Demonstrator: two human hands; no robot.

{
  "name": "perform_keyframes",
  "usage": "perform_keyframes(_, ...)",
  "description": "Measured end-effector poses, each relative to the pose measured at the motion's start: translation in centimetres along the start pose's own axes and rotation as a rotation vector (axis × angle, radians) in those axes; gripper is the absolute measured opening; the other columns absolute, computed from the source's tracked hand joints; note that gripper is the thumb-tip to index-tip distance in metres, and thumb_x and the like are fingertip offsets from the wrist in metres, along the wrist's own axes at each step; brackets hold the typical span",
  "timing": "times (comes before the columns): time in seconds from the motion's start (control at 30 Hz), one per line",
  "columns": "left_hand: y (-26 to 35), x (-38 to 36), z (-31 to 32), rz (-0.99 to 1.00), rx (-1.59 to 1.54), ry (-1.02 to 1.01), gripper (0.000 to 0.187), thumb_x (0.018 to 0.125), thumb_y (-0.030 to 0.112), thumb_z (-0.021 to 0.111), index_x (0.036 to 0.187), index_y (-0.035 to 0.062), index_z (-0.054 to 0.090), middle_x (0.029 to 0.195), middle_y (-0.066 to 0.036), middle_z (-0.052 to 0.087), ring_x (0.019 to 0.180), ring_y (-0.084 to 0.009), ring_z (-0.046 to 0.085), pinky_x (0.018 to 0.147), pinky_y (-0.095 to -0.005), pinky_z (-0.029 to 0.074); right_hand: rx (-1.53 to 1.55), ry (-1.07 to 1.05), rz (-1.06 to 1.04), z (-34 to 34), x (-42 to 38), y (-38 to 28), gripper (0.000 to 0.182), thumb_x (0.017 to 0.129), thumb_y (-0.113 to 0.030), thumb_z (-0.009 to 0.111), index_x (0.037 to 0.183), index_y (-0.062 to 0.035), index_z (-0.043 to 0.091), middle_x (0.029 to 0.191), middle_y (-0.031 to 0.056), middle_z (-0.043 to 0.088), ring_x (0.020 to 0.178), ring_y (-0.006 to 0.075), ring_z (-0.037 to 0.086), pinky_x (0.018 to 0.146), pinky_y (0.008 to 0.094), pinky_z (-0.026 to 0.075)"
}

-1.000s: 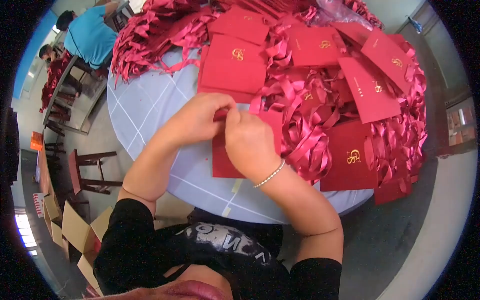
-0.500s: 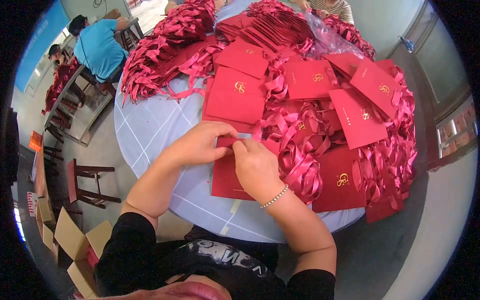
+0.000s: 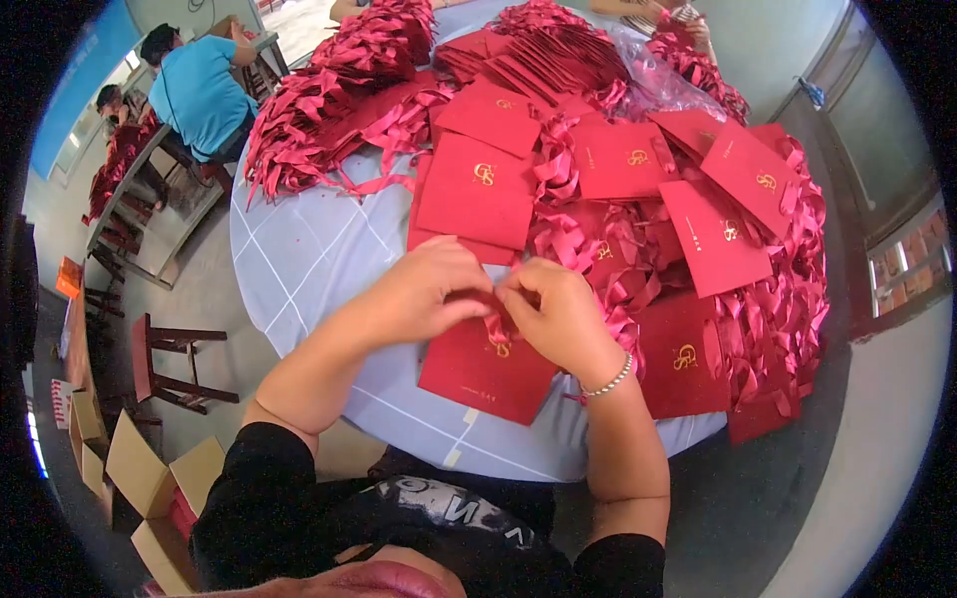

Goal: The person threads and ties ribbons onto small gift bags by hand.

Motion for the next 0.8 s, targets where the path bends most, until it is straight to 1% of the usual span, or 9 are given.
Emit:
perform_keyframes(0.03, 0.7, -0.1, -0.1, 0.076, 0.046, 0.025, 0.02, 0.077, 0.016, 0.076, 0.092, 0.0068, 0.067, 0.088, -0.008, 0.063, 0.096, -0.0281, 0.061, 0.105, -0.0487, 0.041, 0.07, -0.074, 0.063, -0.1, -0.1, 0.1, 0.008, 0.089, -0.004, 0.067, 0.087, 0.0036, 0.067, 0.077, 0.0094, 0.063, 0.068, 0.0174, 0.062, 0.06, 0.0308, 0.046)
perform_keyframes(0.07, 1.4, -0.2, -0.3, 0.151, 0.093, 0.049, 0.019, 0.076, 0.015, 0.076, 0.091, 0.0076, 0.067, 0.087, -0.007, 0.061, 0.097, -0.0266, 0.06, 0.109, -0.0508, 0.039, 0.112, -0.128, -0.013, -0.2, -0.1, 0.6, 0.011, 0.093, -0.005, 0.065, 0.087, 0.0039, 0.067, 0.077, 0.0057, 0.063, 0.07, 0.0079, 0.058, 0.061, 0.0277, 0.045)
perform_keyframes(0.17, 2.8, -0.3, -0.6, 0.281, 0.09, 0.058, 0.016, 0.078, 0.013, 0.076, 0.09, 0.0086, 0.067, 0.087, -0.006, 0.059, 0.1, -0.0245, 0.06, 0.112, -0.0596, 0.032, 0.209, -0.361, 0.106, -1.0, -0.4, 0.9, 0.012, 0.094, -0.006, 0.064, 0.089, 0.0046, 0.067, 0.078, 0.004, 0.062, 0.072, 0.0059, 0.055, 0.064, 0.026, 0.045)
perform_keyframes(0.33, 4.3, -0.6, -0.8, 0.41, 0.181, 0.104, 0.016, 0.075, 0.007, 0.073, 0.089, 0.0087, 0.066, 0.086, -0.005, 0.055, 0.099, -0.0255, 0.06, 0.111, -0.057, 0.036, 0.265, -0.426, 0.091, -0.9, -0.5, 1.0, 0.016, 0.098, -0.01, 0.062, 0.091, 0.0045, 0.067, 0.08, -0.0002, 0.063, 0.078, 0.0056, 0.055, 0.071, 0.0253, 0.046)
perform_keyframes(0.5, 4.4, -0.5, -0.9, 0.475, 0.227, 0.143, 0.016, 0.074, 0.007, 0.07, 0.089, 0.0078, 0.066, 0.088, -0.005, 0.057, 0.099, -0.026, 0.061, 0.107, -0.0557, 0.041, 0.371, -0.426, 0.147, -0.8, -0.5, 1.8, 0.018, 0.099, -0.012, 0.062, 0.095, 0.004, 0.068, 0.084, -0.0007, 0.066, 0.08, 0.0044, 0.056, 0.071, 0.0236, 0.047)
perform_keyframes(0.53, 4.6, -0.6, -0.7, 0.493, 0.26, 0.146, 0.017, 0.073, 0.007, 0.069, 0.09, 0.0074, 0.067, 0.09, -0.004, 0.06, 0.099, -0.0255, 0.062, 0.106, -0.0543, 0.043, 0.343, -0.451, 0.098, -0.6, -0.5, 2.0, 0.019, 0.099, -0.013, 0.062, 0.094, 0.0045, 0.068, 0.082, -0.0012, 0.066, 0.078, 0.0044, 0.056, 0.069, 0.0238, 0.047)
perform_keyframes(0.63, 4.9, -0.6, -0.7, 0.541, 0.276, 0.157, 0.019, 0.072, 0.008, 0.071, 0.091, 0.007, 0.067, 0.091, -0.004, 0.063, 0.097, -0.0249, 0.063, 0.106, -0.0531, 0.043, 0.351, -0.426, 0.217, -1.0, -0.7, 0.7, 0.02, 0.098, -0.014, 0.063, 0.093, 0.0051, 0.068, 0.079, -0.0015, 0.066, 0.073, 0.0044, 0.055, 0.065, 0.0247, 0.047)
perform_keyframes(0.67, 4.9, -0.6, -0.6, 0.543, 0.285, 0.166, 0.02, 0.072, 0.008, 0.071, 0.091, 0.007, 0.067, 0.092, -0.004, 0.064, 0.096, -0.0248, 0.064, 0.106, -0.0528, 0.044, 0.371, -0.36, 0.268, -1.0, -0.8, 0.7, 0.02, 0.095, -0.013, 0.065, 0.089, 0.0051, 0.069, 0.072, 0.0005, 0.065, 0.066, 0.005, 0.053, 0.059, 0.0258, 0.046)
perform_keyframes(0.8, 5.1, -0.6, -0.4, 0.542, 0.313, 0.186, 0.02, 0.071, 0.009, 0.072, 0.091, 0.0074, 0.068, 0.094, -0.004, 0.066, 0.095, -0.0245, 0.064, 0.105, -0.0515, 0.045, 0.214, -0.247, 0.178, -0.4, -0.5, 1.5, 0.02, 0.089, -0.013, 0.068, 0.083, 0.0055, 0.07, 0.064, 0.0035, 0.061, 0.061, 0.0062, 0.052, 0.056, 0.0267, 0.044)
Point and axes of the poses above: each hand's wrist, its own x-axis towards the middle knuckle, its own z-axis out of the palm, y = z × x, the point moved 4 cm from there along x, towards the middle knuckle
